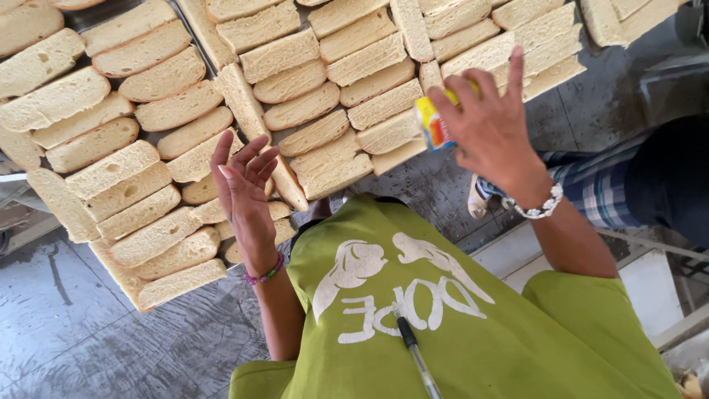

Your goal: The person sprinkles seasoning from a can onto rows of sliced bread rolls arranged on metal trays.

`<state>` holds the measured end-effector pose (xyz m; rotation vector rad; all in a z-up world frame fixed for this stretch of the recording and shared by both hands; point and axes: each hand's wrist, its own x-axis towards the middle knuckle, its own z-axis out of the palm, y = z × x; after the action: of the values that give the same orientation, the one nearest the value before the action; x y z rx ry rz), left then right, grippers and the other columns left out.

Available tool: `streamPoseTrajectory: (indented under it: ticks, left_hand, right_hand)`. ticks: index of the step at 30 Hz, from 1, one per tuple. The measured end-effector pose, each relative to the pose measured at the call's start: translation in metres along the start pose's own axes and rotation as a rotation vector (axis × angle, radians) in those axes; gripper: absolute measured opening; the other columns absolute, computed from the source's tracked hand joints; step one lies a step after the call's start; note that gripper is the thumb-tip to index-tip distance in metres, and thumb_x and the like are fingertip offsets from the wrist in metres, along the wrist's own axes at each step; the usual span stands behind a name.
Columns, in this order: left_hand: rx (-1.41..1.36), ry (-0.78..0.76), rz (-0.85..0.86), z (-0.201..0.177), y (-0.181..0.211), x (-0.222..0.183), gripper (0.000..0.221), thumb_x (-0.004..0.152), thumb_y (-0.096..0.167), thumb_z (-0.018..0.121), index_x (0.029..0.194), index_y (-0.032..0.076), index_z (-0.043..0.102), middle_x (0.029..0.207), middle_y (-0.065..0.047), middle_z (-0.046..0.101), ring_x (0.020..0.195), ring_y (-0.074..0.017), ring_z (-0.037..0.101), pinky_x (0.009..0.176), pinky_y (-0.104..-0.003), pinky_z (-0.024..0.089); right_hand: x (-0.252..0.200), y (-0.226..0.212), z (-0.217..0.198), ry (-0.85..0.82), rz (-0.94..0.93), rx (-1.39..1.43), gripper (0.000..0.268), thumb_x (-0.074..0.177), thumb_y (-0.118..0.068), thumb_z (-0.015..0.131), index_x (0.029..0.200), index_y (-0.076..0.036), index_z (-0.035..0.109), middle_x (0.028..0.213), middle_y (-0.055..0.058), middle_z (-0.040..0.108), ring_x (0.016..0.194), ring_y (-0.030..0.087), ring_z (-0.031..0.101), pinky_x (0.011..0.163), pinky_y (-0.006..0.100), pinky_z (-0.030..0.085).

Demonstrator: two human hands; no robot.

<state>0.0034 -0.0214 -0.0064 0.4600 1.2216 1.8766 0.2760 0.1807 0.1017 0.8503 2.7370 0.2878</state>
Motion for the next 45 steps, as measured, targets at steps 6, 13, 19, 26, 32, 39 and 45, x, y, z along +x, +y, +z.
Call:
streamPoseTrajectory:
  ticks: [6, 13, 19, 26, 32, 39, 45]
  left_hand:
    - [0.032, -0.001, 0.016, 0.015, -0.002, -0.018, 0.069, 0.111, 0.053, 0.037, 0.158, 0.004, 0.026, 0.139, -0.024, 0.058, 0.123, -0.0281, 0.063, 0.109, -0.039, 0.05]
    - [0.061, 0.025, 0.052, 0.022, -0.003, -0.039, 0.067, 0.112, 0.053, 0.036, 0.157, 0.004, 0.028, 0.138, -0.025, 0.058, 0.123, -0.0288, 0.064, 0.109, -0.039, 0.05]
    - [0.048, 0.084, 0.058, 0.013, -0.007, -0.05, 0.066, 0.111, 0.051, 0.037, 0.157, 0.005, 0.028, 0.138, -0.024, 0.058, 0.122, -0.0294, 0.064, 0.107, -0.04, 0.052]
    - [0.007, 0.186, 0.094, -0.011, -0.003, -0.062, 0.068, 0.111, 0.053, 0.041, 0.158, 0.006, 0.029, 0.139, -0.024, 0.059, 0.122, -0.0303, 0.065, 0.108, -0.04, 0.051]
    - [-0.023, 0.348, 0.153, -0.039, 0.008, -0.082, 0.068, 0.11, 0.054, 0.041, 0.158, 0.007, 0.029, 0.139, -0.024, 0.059, 0.121, -0.0303, 0.064, 0.107, -0.04, 0.051]
    - [-0.034, 0.538, 0.243, -0.065, 0.014, -0.113, 0.069, 0.11, 0.053, 0.043, 0.157, 0.005, 0.029, 0.139, -0.024, 0.058, 0.121, -0.0302, 0.064, 0.105, -0.04, 0.052]
    - [-0.055, 0.621, 0.257, -0.086, 0.012, -0.111, 0.069, 0.109, 0.053, 0.041, 0.157, 0.005, 0.028, 0.138, -0.024, 0.059, 0.12, -0.0306, 0.064, 0.103, -0.04, 0.053]
  right_hand:
    - [-0.012, 0.011, 0.008, 0.041, -0.006, -0.005, 0.096, 0.057, -0.024, 0.094, 0.144, -0.016, 0.055, 0.136, 0.008, 0.059, 0.133, 0.029, 0.052, 0.118, 0.075, 0.011]
    - [-0.006, -0.017, 0.015, 0.052, -0.15, 0.086, 0.096, 0.054, -0.024, 0.095, 0.141, -0.017, 0.055, 0.132, 0.006, 0.059, 0.132, 0.028, 0.052, 0.118, 0.074, 0.01]
    - [-0.017, 0.018, 0.017, 0.008, -0.052, 0.024, 0.106, 0.047, -0.027, 0.097, 0.144, -0.016, 0.055, 0.138, 0.008, 0.058, 0.135, 0.028, 0.05, 0.119, 0.071, 0.006]
    - [-0.019, 0.033, 0.013, 0.025, -0.049, -0.084, 0.094, 0.058, -0.025, 0.094, 0.144, -0.018, 0.056, 0.129, 0.002, 0.059, 0.134, 0.025, 0.053, 0.124, 0.072, 0.001]
    - [0.038, -0.041, 0.003, 0.163, -0.342, 0.109, 0.089, 0.06, -0.023, 0.092, 0.143, -0.014, 0.059, 0.135, 0.008, 0.059, 0.135, 0.029, 0.051, 0.121, 0.074, 0.007]
    - [0.086, -0.127, -0.014, 0.251, -0.79, 0.101, 0.066, 0.071, -0.011, 0.079, 0.135, -0.018, 0.062, 0.126, 0.006, 0.061, 0.127, 0.026, 0.054, 0.118, 0.072, 0.012]
    - [0.145, -0.142, -0.009, 0.282, -0.878, -0.024, 0.061, 0.079, -0.016, 0.079, 0.137, -0.019, 0.061, 0.13, 0.008, 0.062, 0.13, 0.027, 0.053, 0.12, 0.071, 0.012]
